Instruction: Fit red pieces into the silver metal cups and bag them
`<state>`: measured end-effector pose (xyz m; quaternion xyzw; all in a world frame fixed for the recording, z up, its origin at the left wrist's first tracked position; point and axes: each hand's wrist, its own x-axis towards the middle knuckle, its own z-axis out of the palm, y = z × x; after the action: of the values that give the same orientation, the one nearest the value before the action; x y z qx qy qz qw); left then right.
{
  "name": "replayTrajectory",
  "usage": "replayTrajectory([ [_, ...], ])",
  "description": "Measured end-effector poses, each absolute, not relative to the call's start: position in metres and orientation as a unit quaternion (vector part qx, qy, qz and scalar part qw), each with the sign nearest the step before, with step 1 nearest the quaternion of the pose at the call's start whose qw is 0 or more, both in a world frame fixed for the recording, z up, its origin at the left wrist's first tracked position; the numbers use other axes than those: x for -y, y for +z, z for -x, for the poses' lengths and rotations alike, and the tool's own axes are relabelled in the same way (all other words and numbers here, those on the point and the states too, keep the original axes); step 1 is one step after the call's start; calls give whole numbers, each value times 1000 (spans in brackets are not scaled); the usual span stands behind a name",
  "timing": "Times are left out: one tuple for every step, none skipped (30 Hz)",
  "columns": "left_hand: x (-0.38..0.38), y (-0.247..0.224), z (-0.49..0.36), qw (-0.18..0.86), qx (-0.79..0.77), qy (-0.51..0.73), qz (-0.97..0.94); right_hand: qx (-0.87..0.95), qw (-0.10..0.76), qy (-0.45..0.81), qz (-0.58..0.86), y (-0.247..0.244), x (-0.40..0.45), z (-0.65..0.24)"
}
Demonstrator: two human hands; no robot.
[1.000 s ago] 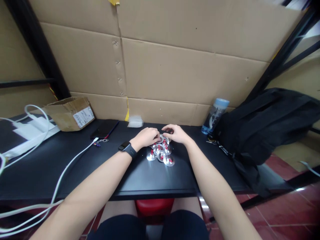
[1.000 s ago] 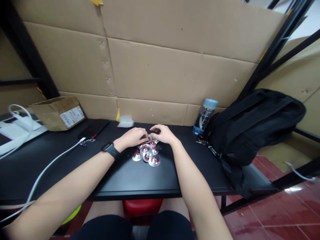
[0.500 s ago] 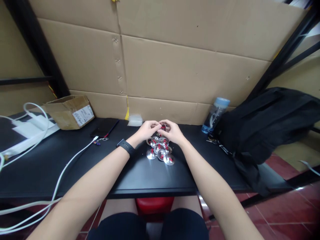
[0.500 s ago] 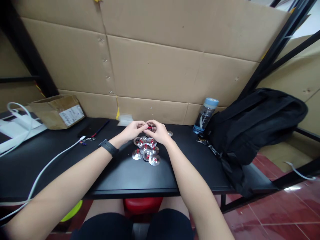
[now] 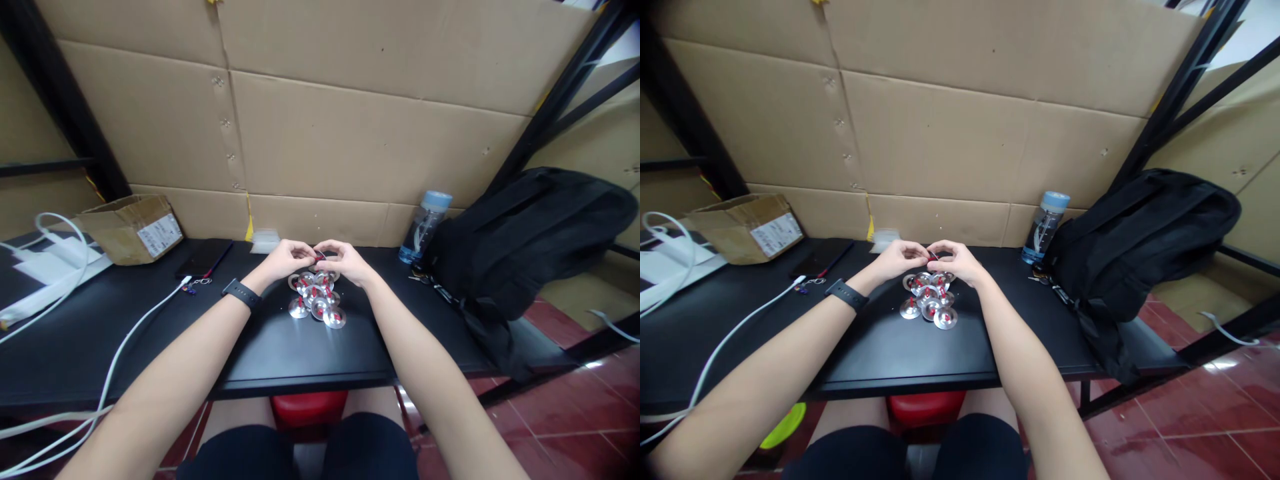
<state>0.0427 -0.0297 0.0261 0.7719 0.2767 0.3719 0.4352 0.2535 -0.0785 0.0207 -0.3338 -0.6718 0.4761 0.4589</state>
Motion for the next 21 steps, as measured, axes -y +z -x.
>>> replayTrajectory([
  [30, 27, -42, 420, -276, 368, -782, 680, 447, 477, 333, 22, 79, -254],
  [30, 29, -41, 406, -275, 364, -792, 686, 438, 476, 332, 23, 80, -255],
  [30, 31, -40, 390, -272, 360, -803, 692, 432, 474, 331, 24, 81, -256],
  [30, 32, -38, 371, -271, 357, -813, 698, 427, 471, 330, 25, 81, -258],
  [29, 34, -36, 346, -276, 357, -822, 703, 423, 464, 332, 25, 81, -259],
  [28, 34, -33, 315, -288, 361, -829, 710, 418, 455, 338, 26, 80, -261],
  [25, 34, -30, 276, -306, 367, -834, 718, 410, 440, 350, 26, 78, -264],
  [22, 32, -27, 235, -327, 374, -836, 725, 405, 415, 371, 25, 75, -268],
  [18, 29, -24, 192, -349, 377, -836, 732, 403, 375, 402, 24, 72, -272],
  [13, 24, -20, 152, -365, 375, -838, 734, 402, 323, 441, 23, 68, -278],
  [9, 19, -17, 123, -377, 366, -842, 731, 403, 259, 487, 21, 64, -285],
  [4, 14, -15, 104, -383, 351, -848, 723, 398, 190, 533, 18, 61, -292],
  [0, 8, -13, 93, -387, 335, -854, 709, 383, 135, 577, 15, 57, -300],
  [-3, 3, -12, 88, -390, 320, -859, 695, 364, 100, 612, 12, 54, -307],
  [-5, -1, -11, 85, -394, 309, -861, 682, 344, 81, 640, 8, 52, -315],
  [-7, -4, -11, 82, -400, 299, -862, 670, 328, 74, 662, 5, 50, -321],
  [-8, -7, -12, 78, -406, 292, -862, 659, 316, 70, 679, 2, 49, -327],
  [-9, -8, -12, 73, -412, 285, -862, 650, 307, 71, 692, -1, 48, -332],
  [-10, -9, -13, 65, -417, 280, -862, 643, 301, 74, 701, -3, 48, -335],
  [-10, -9, -13, 56, -419, 275, -864, 639, 294, 80, 706, -5, 47, -338],
  [-10, -9, -13, 47, -419, 272, -865, 639, 287, 89, 709, -7, 47, -339],
])
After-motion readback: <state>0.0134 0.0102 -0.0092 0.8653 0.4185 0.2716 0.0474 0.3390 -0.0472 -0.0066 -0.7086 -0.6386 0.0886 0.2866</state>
